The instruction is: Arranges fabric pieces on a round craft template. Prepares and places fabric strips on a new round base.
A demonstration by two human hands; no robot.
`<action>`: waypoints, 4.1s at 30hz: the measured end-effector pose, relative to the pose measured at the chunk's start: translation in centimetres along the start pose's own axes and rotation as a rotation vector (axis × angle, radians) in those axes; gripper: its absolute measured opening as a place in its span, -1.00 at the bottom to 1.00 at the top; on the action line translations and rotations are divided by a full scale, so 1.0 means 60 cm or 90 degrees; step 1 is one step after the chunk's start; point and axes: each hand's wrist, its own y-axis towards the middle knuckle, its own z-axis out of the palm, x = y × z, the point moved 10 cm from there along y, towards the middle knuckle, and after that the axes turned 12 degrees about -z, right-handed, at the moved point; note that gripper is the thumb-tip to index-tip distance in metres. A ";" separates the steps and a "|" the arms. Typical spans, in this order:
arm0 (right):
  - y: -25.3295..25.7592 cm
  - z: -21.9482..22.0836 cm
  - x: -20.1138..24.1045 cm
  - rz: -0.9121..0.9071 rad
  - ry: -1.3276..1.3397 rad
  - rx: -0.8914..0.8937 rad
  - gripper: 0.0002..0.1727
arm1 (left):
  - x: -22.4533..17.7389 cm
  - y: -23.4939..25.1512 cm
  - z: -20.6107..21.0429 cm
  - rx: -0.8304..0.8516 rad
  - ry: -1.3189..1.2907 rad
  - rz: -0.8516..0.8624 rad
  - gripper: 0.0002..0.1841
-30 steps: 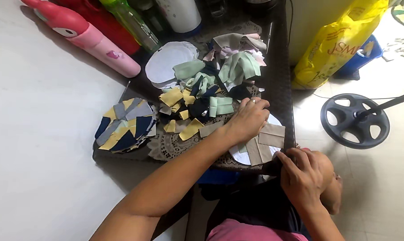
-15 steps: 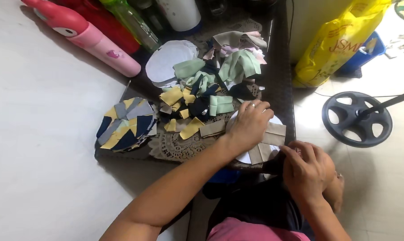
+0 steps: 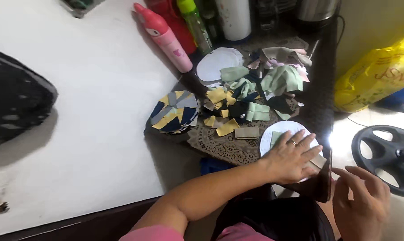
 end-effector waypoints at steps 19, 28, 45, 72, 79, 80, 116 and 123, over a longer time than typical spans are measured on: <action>-0.061 -0.043 0.054 -0.046 0.040 -0.010 -0.75 | 0.195 -0.095 -0.137 -0.017 0.057 -0.138 -0.77; -0.059 -0.038 0.071 -0.055 0.038 -0.007 -0.74 | 0.196 -0.094 -0.143 -0.045 0.054 -0.126 -0.73; -0.017 0.007 0.116 -0.107 0.080 -0.007 -0.69 | 0.288 -0.096 -0.194 -0.109 -0.230 -0.424 -0.85; -0.089 -0.060 0.075 0.105 0.296 -0.054 -0.80 | -0.037 -0.153 -0.020 0.132 -0.801 -0.251 -0.91; -0.149 -0.092 0.057 0.107 0.167 -0.062 -0.79 | -0.092 -0.156 0.026 0.131 -0.665 -0.189 -0.89; -0.157 -0.094 0.057 0.103 0.142 -0.058 -0.79 | -0.097 -0.156 0.032 0.121 -0.643 -0.175 -0.89; -0.268 0.000 0.034 0.627 1.017 0.012 -0.76 | -0.120 -0.215 0.131 0.528 -1.046 -0.292 -0.64; -0.226 -0.020 0.021 0.542 0.833 -0.028 -0.89 | -0.089 -0.189 0.096 0.305 -1.064 -0.272 -0.87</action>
